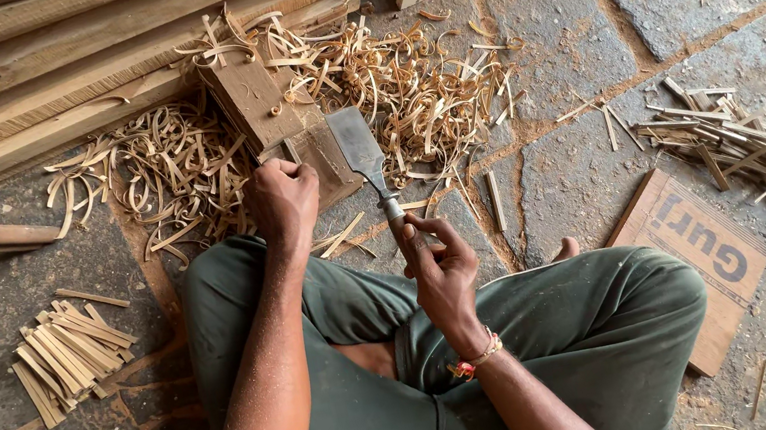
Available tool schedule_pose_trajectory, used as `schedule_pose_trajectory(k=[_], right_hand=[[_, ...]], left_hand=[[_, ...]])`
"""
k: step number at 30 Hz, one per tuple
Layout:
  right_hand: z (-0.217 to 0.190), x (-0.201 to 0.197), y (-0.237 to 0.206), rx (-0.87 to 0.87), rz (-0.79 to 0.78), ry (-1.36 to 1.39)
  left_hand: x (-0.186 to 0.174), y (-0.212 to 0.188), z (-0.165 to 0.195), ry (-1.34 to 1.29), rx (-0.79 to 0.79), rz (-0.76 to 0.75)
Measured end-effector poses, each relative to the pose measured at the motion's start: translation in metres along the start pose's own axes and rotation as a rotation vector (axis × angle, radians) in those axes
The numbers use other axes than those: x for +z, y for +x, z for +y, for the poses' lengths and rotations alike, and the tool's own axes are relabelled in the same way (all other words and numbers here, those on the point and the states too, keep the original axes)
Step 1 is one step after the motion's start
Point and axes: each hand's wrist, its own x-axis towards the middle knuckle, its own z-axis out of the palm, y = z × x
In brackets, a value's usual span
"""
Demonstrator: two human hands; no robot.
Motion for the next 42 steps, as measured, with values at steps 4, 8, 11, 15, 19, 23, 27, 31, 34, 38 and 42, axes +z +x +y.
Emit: schedule_pose_trajectory(k=[4,8,11,15,19,23,27,31,34,38,42], right_hand=[[-0.008,-0.007,-0.004,0.023,0.001,-0.109],[-0.024,-0.017,-0.017,0.022,0.011,-0.196],[-0.038,-0.030,-0.043,-0.001,0.008,-0.272],[-0.053,-0.038,-0.076,0.002,-0.027,-0.346],[-0.062,-0.034,-0.091,0.091,-0.022,-0.330],[-0.066,-0.031,-0.091,0.111,-0.027,-0.332],[-0.067,-0.030,-0.090,0.103,-0.029,-0.370],[-0.069,-0.030,-0.088,0.106,-0.032,-0.383],[-0.071,-0.030,-0.087,0.124,-0.032,-0.418],[-0.073,-0.029,-0.087,0.123,-0.042,-0.426],[-0.073,-0.029,-0.088,0.130,-0.058,-0.419]], left_hand=[[0.004,0.006,-0.007,-0.035,0.000,-0.048],[-0.005,0.004,0.000,-0.167,-0.080,-0.023],[-0.011,-0.019,0.019,-0.284,0.297,0.017],[-0.006,-0.066,0.042,-0.451,1.051,-0.097],[-0.004,-0.082,0.042,-0.406,1.017,-0.345],[-0.004,-0.082,0.038,-0.467,0.994,-0.348],[-0.003,-0.083,0.038,-0.480,0.975,-0.312],[-0.003,-0.084,0.039,-0.497,0.965,-0.305],[-0.003,-0.084,0.039,-0.487,0.950,-0.324],[-0.004,-0.083,0.041,-0.483,0.952,-0.323],[-0.006,-0.083,0.042,-0.438,0.894,-0.391]])
